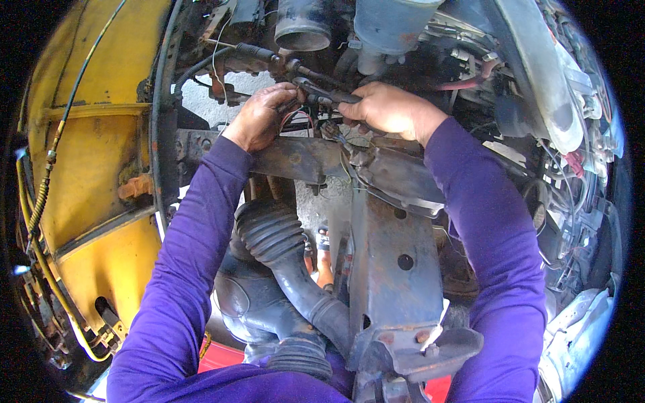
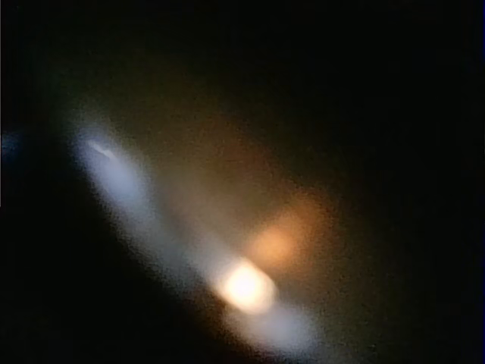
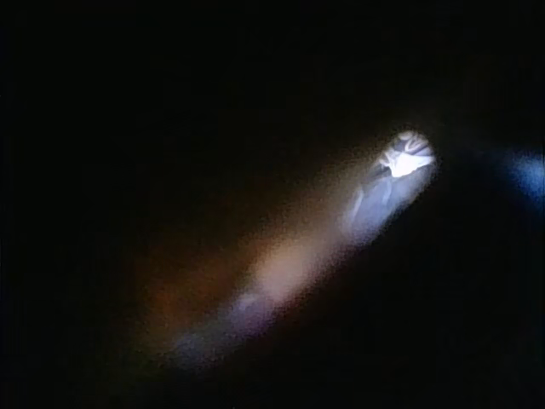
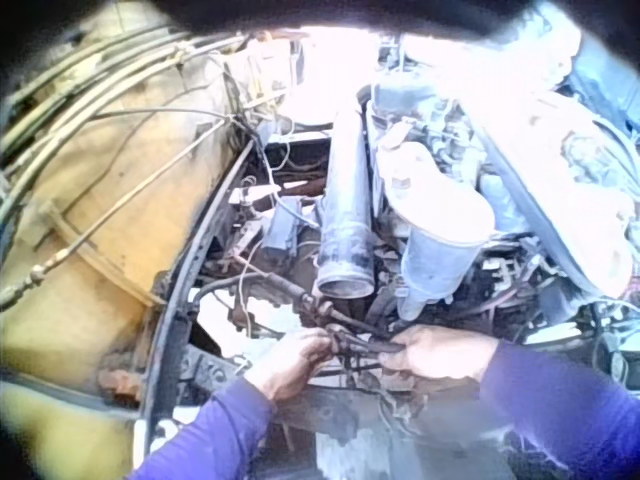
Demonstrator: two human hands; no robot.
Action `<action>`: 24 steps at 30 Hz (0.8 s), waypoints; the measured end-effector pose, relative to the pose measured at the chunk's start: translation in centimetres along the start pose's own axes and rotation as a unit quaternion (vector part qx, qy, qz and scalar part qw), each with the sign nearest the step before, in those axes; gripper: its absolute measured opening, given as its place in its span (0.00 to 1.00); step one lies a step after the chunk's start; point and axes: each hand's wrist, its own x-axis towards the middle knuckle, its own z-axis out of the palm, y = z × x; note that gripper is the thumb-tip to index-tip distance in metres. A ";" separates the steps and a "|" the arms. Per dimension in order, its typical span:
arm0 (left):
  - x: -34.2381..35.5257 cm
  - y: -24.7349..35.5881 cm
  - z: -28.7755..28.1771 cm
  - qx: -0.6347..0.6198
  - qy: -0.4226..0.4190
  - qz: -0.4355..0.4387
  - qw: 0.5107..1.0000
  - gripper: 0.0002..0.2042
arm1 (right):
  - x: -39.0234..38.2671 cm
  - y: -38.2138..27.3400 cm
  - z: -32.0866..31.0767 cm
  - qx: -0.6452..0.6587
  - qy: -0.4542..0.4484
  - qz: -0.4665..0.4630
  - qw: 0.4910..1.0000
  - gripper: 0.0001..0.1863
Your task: The person walks to a red car with its hood open and works on the engine bay wiring. They strip wire ends, connect wires to a component, and secure the connections with zip ties.
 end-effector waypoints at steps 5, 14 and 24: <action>-0.2 0.7 -0.2 -0.120 -0.009 -0.080 0.990 0.06 | -0.2 -1.0 -1.2 0.176 -0.117 0.108 0.971 0.20; -0.9 2.7 0.1 -0.059 -0.041 -0.113 0.991 0.10 | -0.2 -0.8 -2.8 0.157 -0.133 0.093 0.974 0.25; 0.1 4.9 0.4 0.317 -0.033 -0.116 0.941 0.19 | -6.5 -2.4 0.2 -0.499 0.198 -0.103 0.838 0.16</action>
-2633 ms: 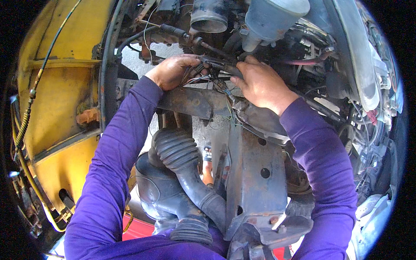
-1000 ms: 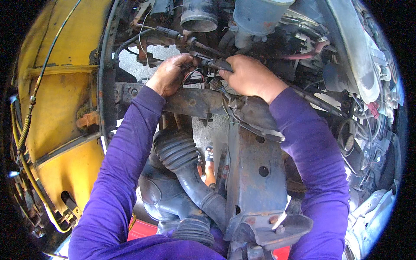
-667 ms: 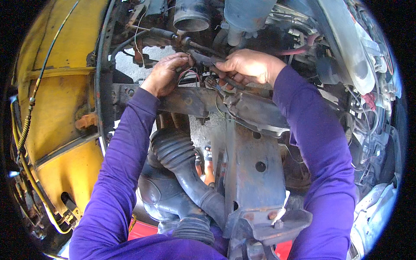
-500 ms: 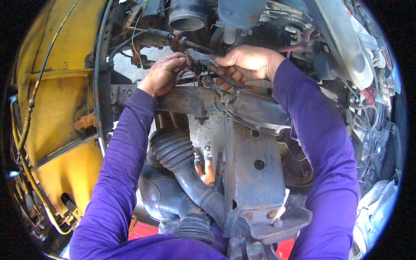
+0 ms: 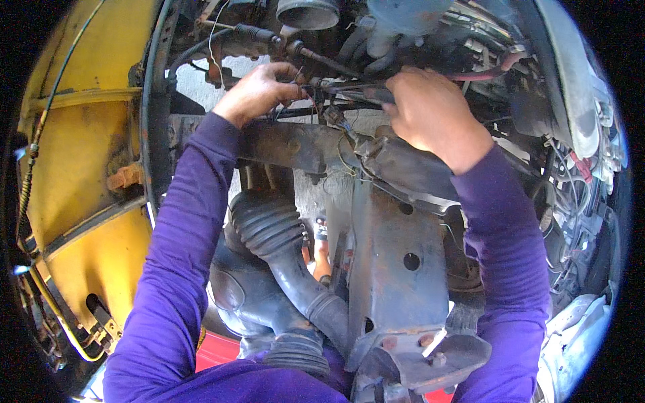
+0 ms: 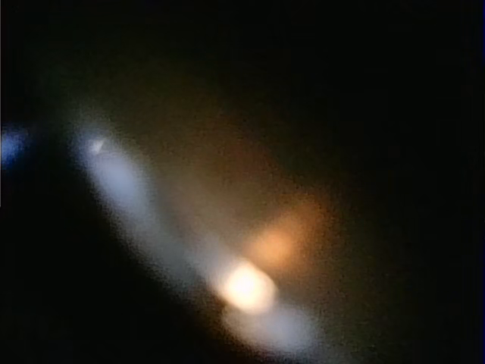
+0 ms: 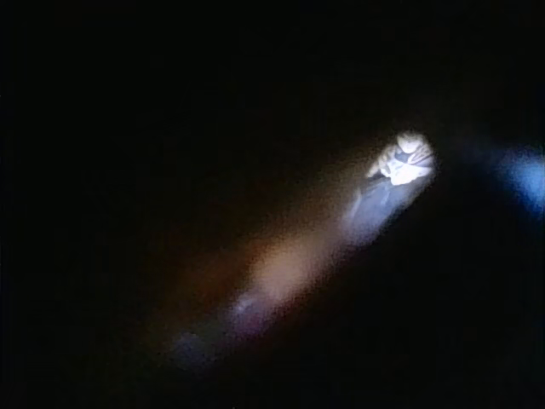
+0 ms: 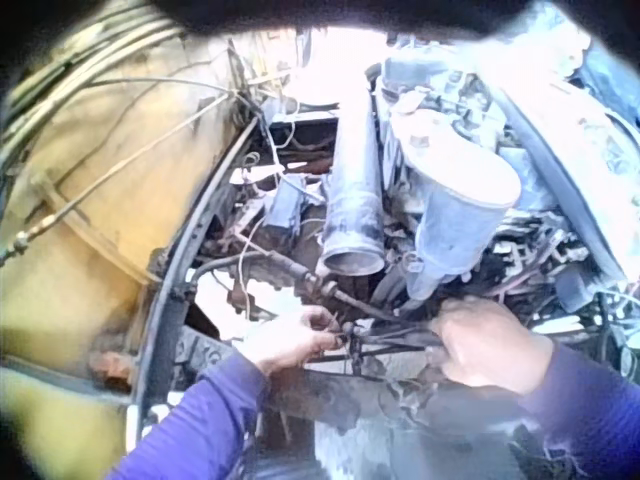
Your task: The person walks to a red car with its hood open and works on the engine bay wiring. They strip wire ends, connect wires to a component, and secure the connections with zip ties.
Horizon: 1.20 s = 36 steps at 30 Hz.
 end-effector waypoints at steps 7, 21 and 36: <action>1.8 0.0 -0.1 0.106 0.008 0.040 0.994 0.17 | 0.2 -0.4 0.9 -0.212 0.126 -0.121 0.962 0.15; 1.5 -0.5 -0.7 0.173 0.012 0.167 0.971 0.21 | 1.4 -0.1 2.8 -0.231 0.126 -0.146 0.954 0.14; 1.9 0.8 -0.4 0.221 -0.010 0.090 0.971 0.27 | 1.4 -0.4 3.1 -0.235 0.126 -0.142 0.953 0.15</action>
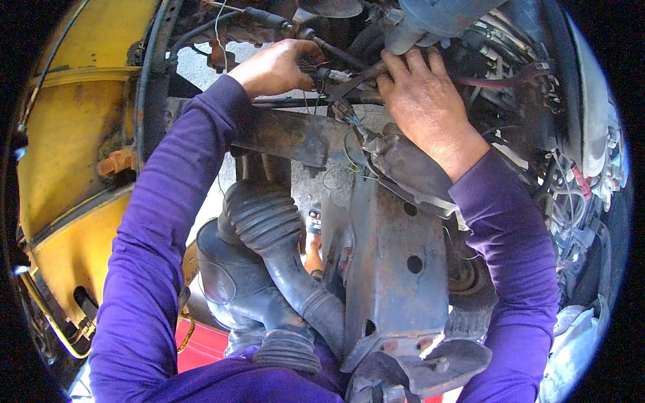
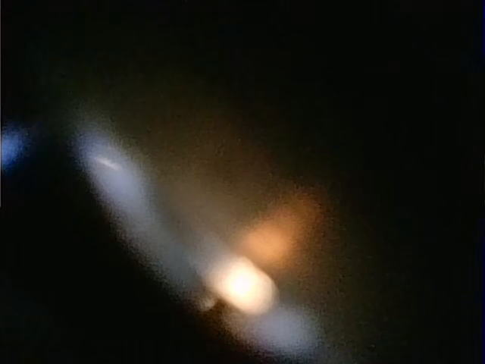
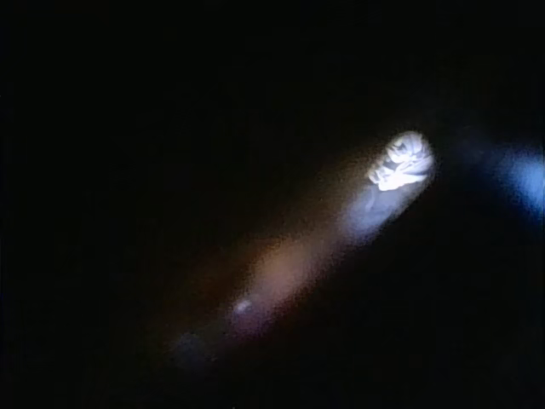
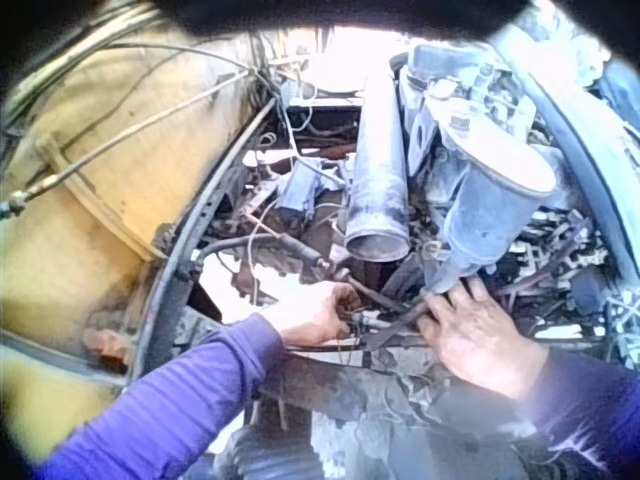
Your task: The person walks to a red car with its hood open and works on the engine bay wiring. They strip wire ends, connect wires to a component, and secure the connections with zip ties.
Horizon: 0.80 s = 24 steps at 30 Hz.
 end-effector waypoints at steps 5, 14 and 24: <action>0.4 -0.1 -0.3 -0.014 -0.011 -0.012 1.000 0.27 | 0.1 0.0 -0.2 0.005 -0.003 -0.001 1.000 0.15; 0.0 -0.7 -0.8 -0.063 -0.040 -0.081 0.994 0.20 | -0.4 1.2 -1.3 0.099 -0.045 -0.010 0.994 0.13; -1.4 -0.7 2.3 0.108 0.160 0.166 0.967 0.19 | -1.1 3.4 1.0 0.258 -0.080 0.003 0.963 0.20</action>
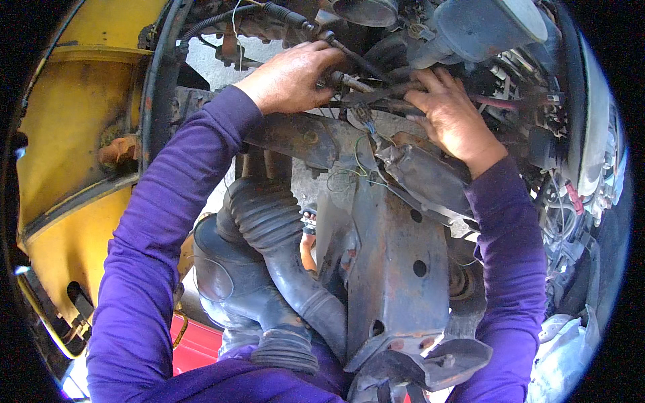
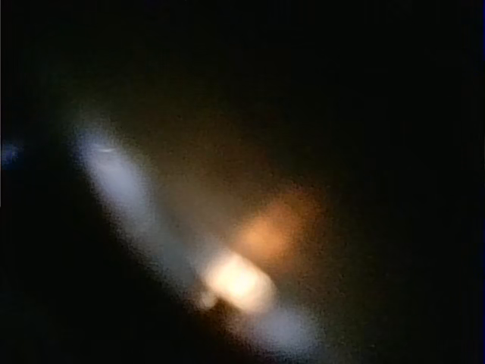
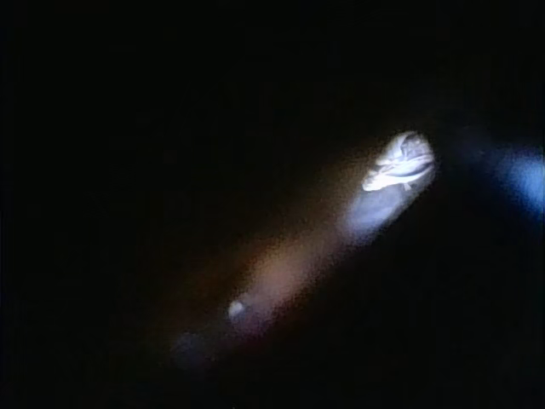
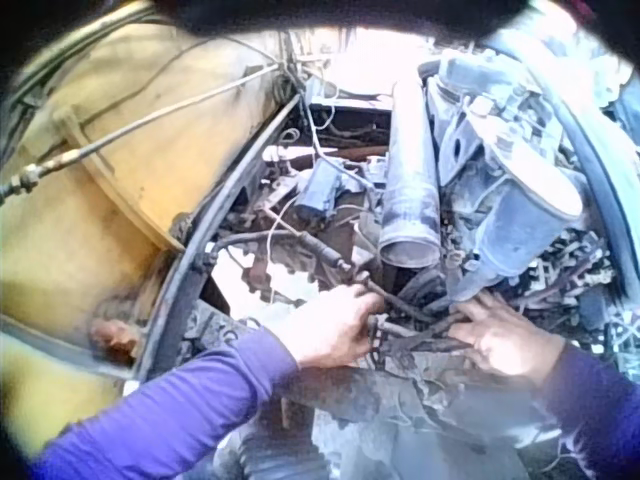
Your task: The person walks to a red car with its hood open and works on the engine bay wiring. They strip wire ends, connect wires to a component, and secure the connections with zip ties.
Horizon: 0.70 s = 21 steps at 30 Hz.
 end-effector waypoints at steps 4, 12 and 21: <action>1.2 0.2 0.0 -0.123 -0.139 -0.008 0.983 0.16 | 0.1 -0.6 0.0 -0.028 0.022 0.001 0.999 0.22; 2.0 -2.3 0.2 -0.293 -0.256 -0.152 0.909 0.18 | 0.4 -0.5 0.6 0.011 0.029 -0.001 1.000 0.24; 3.7 -2.3 1.6 0.143 -0.341 0.003 0.929 0.13 | 1.0 -0.5 2.0 0.040 0.007 0.030 0.999 0.18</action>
